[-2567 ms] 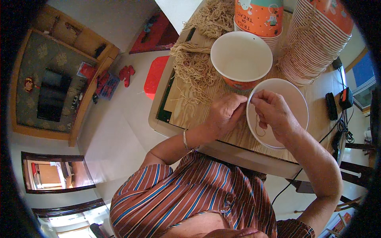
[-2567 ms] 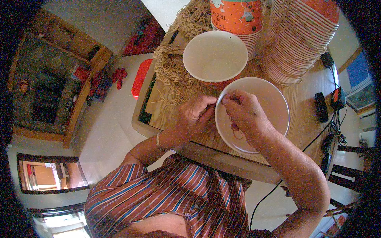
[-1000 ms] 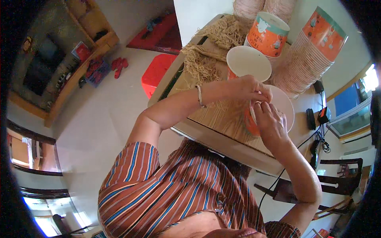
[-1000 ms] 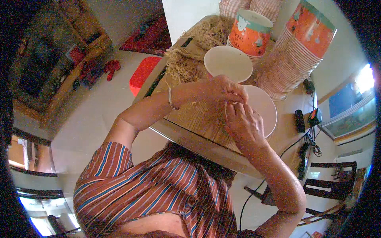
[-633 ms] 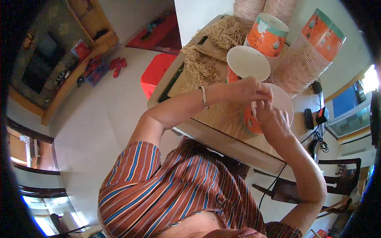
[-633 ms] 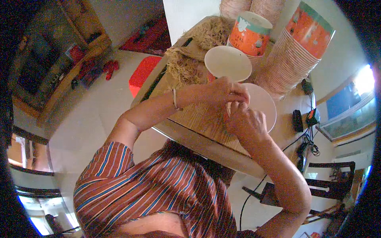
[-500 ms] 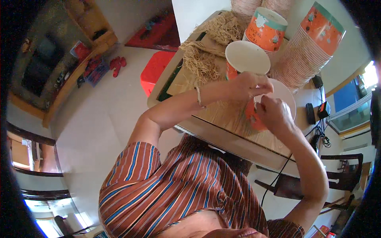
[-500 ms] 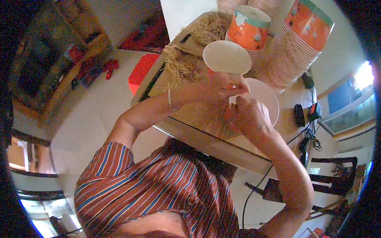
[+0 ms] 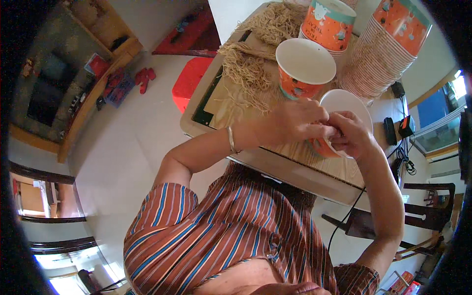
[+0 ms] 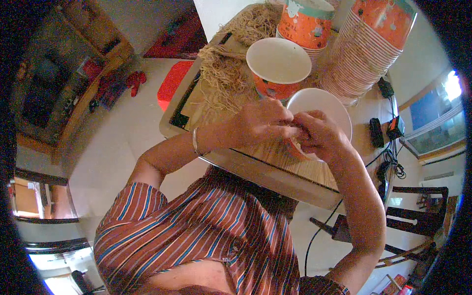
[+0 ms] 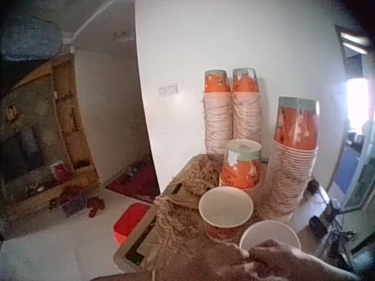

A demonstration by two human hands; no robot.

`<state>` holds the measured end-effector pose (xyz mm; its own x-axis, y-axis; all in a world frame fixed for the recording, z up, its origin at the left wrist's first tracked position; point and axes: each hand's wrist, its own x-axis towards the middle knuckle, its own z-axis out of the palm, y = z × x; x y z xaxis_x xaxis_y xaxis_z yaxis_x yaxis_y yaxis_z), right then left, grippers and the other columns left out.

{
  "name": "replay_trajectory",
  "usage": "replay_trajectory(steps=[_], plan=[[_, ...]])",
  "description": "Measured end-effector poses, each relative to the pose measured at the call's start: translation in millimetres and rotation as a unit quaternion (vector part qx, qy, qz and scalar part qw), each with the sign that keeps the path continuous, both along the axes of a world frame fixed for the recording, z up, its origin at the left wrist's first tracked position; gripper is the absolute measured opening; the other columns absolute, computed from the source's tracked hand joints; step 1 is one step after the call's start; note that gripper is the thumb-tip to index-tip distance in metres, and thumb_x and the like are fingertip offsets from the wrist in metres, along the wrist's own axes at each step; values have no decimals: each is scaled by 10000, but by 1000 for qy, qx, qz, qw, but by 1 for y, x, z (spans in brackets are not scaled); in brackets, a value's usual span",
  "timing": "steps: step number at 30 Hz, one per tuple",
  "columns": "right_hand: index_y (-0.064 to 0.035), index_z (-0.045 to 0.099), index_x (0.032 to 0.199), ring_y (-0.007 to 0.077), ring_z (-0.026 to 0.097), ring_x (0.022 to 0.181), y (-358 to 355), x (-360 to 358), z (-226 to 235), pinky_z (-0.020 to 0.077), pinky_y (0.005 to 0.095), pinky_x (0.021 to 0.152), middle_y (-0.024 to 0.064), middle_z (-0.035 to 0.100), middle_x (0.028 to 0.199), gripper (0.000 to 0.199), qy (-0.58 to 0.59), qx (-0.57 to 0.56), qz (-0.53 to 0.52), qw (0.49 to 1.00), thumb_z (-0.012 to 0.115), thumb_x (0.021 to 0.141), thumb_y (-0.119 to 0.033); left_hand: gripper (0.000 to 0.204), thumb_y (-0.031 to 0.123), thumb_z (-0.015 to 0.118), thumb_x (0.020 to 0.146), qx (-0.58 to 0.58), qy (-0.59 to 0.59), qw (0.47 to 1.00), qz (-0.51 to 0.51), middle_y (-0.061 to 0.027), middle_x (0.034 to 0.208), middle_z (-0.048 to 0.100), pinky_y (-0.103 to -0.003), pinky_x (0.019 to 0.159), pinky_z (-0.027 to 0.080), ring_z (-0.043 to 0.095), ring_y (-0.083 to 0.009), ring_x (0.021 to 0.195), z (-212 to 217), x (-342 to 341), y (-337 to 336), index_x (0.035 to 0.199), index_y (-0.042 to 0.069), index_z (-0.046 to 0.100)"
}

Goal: Preparing and stacking printed paper bowls by attaching thin elastic bands.

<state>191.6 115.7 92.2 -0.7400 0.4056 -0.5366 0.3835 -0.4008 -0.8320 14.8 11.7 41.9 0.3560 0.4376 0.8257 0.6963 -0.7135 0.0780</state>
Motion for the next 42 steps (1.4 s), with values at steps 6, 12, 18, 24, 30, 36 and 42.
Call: replay_trajectory(steps=[6,12,18,24,30,36,42], plan=[[-77,571,794,37,359,416,2,3,-13,241,204,337,-51,452,591,205,34,-25,-10,999,517,937,-213,190,138,624,771,72,83,994,23,-49,887,525,-355,751,498,585,-218,863,5,1,3,955,103,594],[-80,561,803,44,355,415,2,2,-15,241,207,344,-45,445,584,200,37,-46,-22,998,513,943,-216,133,92,640,765,31,74,997,-12,-83,927,588,-373,735,533,609,-258,864,7,-2,4,881,41,602],[-86,552,808,45,347,433,2,3,-18,242,210,361,-45,441,597,217,59,-61,-17,996,527,950,-248,132,46,658,769,17,-7,1000,-15,-91,867,547,-376,701,513,594,-264,787,-4,4,14,855,6,566],[-96,554,808,51,364,479,-5,4,-14,278,208,412,-43,448,619,195,65,15,3,998,564,938,-241,108,17,636,818,-161,-271,948,-36,-69,859,534,-295,712,497,567,-175,765,-19,15,-3,892,19,557],[-57,591,849,65,440,519,-12,3,-12,352,215,451,-24,500,668,144,57,40,-36,997,639,893,-185,66,53,618,844,-275,-477,835,-14,-20,863,541,-255,732,445,527,-102,807,-29,23,-8,898,29,590],[-70,602,859,60,493,567,-24,-2,-7,388,210,472,-20,553,697,91,19,205,-43,978,625,889,-153,64,60,631,845,-248,-421,872,35,-43,852,552,-259,729,462,557,-125,805,-22,20,-5,887,26,598],[-38,581,874,99,567,640,-18,0,-30,465,255,577,16,600,718,49,67,449,-32,891,603,859,-79,84,80,660,831,-243,-370,896,43,-59,870,581,-308,678,505,610,-179,783,-20,19,2,886,34,616]])
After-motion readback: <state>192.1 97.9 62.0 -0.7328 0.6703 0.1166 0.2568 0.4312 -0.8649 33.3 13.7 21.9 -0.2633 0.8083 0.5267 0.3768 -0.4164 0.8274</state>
